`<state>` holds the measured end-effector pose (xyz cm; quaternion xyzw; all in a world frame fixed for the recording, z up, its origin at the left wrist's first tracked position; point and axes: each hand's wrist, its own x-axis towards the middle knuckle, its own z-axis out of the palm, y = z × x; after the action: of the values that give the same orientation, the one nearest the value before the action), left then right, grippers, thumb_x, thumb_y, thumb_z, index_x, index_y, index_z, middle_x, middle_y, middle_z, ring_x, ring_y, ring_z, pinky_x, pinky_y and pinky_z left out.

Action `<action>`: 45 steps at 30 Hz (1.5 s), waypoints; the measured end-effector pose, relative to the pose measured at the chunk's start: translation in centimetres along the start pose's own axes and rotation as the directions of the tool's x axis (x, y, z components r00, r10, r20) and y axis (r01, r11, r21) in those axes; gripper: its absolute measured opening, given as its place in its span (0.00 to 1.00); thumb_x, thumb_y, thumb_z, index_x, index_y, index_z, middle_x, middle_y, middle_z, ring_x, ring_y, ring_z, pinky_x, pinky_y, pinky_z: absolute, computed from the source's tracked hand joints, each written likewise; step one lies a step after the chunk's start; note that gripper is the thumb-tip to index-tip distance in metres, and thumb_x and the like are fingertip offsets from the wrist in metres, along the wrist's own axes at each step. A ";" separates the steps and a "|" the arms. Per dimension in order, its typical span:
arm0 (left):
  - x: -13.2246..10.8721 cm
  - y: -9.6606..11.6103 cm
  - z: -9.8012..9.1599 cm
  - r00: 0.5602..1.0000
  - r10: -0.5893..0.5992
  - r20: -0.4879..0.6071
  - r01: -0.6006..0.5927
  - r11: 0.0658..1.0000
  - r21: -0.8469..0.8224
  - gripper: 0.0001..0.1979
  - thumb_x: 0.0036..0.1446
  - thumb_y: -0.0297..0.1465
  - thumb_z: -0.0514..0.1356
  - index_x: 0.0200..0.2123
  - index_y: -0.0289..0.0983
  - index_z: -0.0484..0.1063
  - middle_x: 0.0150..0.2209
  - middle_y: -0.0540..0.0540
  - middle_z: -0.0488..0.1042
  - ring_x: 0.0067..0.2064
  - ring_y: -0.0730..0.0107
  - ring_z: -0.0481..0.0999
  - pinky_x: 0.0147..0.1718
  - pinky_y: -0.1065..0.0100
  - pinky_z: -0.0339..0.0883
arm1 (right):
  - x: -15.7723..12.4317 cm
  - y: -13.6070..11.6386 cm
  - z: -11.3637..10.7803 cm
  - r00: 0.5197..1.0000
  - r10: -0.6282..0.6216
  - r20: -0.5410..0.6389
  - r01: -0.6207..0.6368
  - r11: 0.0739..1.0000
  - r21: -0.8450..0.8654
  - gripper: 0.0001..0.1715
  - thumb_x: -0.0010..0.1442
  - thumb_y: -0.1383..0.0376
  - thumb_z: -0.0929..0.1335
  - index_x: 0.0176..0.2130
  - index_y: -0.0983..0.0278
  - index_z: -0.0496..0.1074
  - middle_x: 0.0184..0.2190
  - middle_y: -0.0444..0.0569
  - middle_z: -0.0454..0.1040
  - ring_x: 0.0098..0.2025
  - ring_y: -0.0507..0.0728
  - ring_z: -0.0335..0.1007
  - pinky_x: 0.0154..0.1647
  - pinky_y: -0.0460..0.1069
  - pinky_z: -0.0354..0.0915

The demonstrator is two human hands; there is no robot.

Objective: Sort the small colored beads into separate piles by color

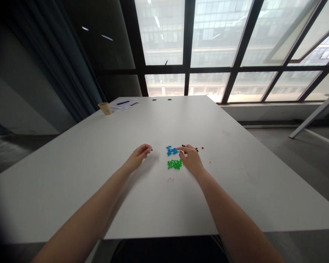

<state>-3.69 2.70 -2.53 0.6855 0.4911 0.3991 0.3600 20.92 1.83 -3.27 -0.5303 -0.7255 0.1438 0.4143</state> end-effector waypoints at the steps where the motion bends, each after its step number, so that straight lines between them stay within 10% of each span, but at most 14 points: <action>1: -0.2 0.3 0.3 1.000 0.011 0.021 -0.009 0.997 -0.071 0.11 0.53 0.39 0.50 0.32 0.37 0.63 0.31 0.49 0.66 0.31 0.74 0.63 0.30 0.72 0.58 | 0.0 -0.2 0.0 1.000 -0.007 0.011 0.007 1.000 0.002 0.16 0.51 0.68 0.62 0.36 0.62 0.75 0.23 0.44 0.64 0.25 0.50 0.59 0.31 0.46 0.58; 16: -2.1 3.3 2.5 0.964 0.143 0.222 -0.097 0.974 -0.207 0.11 0.55 0.38 0.50 0.31 0.36 0.63 0.31 0.48 0.67 0.35 0.72 0.64 0.37 0.70 0.58 | -1.8 -5.5 0.6 0.916 -0.401 -0.004 0.401 0.915 0.026 0.08 0.54 0.66 0.64 0.34 0.60 0.72 0.27 0.47 0.67 0.32 0.53 0.62 0.38 0.49 0.60; 31: -2.1 3.1 3.0 0.945 0.118 0.303 -0.046 0.971 -0.235 0.11 0.54 0.38 0.51 0.29 0.35 0.65 0.27 0.50 0.65 0.31 0.74 0.62 0.33 0.70 0.58 | -1.9 -5.8 0.8 0.906 -0.420 0.059 0.421 0.907 -0.004 0.08 0.55 0.67 0.63 0.33 0.60 0.72 0.27 0.46 0.67 0.32 0.53 0.62 0.39 0.49 0.59; 41: -1.5 1.8 3.3 0.969 -0.009 0.246 0.074 0.963 -0.259 0.15 0.53 0.40 0.52 0.39 0.36 0.65 0.31 0.47 0.68 0.31 0.74 0.65 0.29 0.71 0.59 | 0.3 -1.3 -3.4 0.982 -0.090 0.165 0.104 0.992 -0.075 0.08 0.50 0.67 0.63 0.28 0.63 0.72 0.25 0.45 0.68 0.27 0.50 0.61 0.31 0.46 0.58; 45: -1.3 1.2 3.3 0.965 -0.045 0.260 0.106 0.969 -0.224 0.16 0.54 0.41 0.52 0.39 0.36 0.65 0.31 0.47 0.68 0.31 0.74 0.66 0.29 0.72 0.60 | 0.7 1.7 -5.9 0.893 0.144 0.426 -0.070 0.980 -0.185 0.09 0.46 0.65 0.64 0.26 0.64 0.74 0.20 0.42 0.66 0.23 0.49 0.58 0.25 0.45 0.54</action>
<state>-0.54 0.81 -3.13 0.6637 0.4161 0.3501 0.5136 26.43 1.81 -0.44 -0.5562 -0.7789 0.2213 0.1869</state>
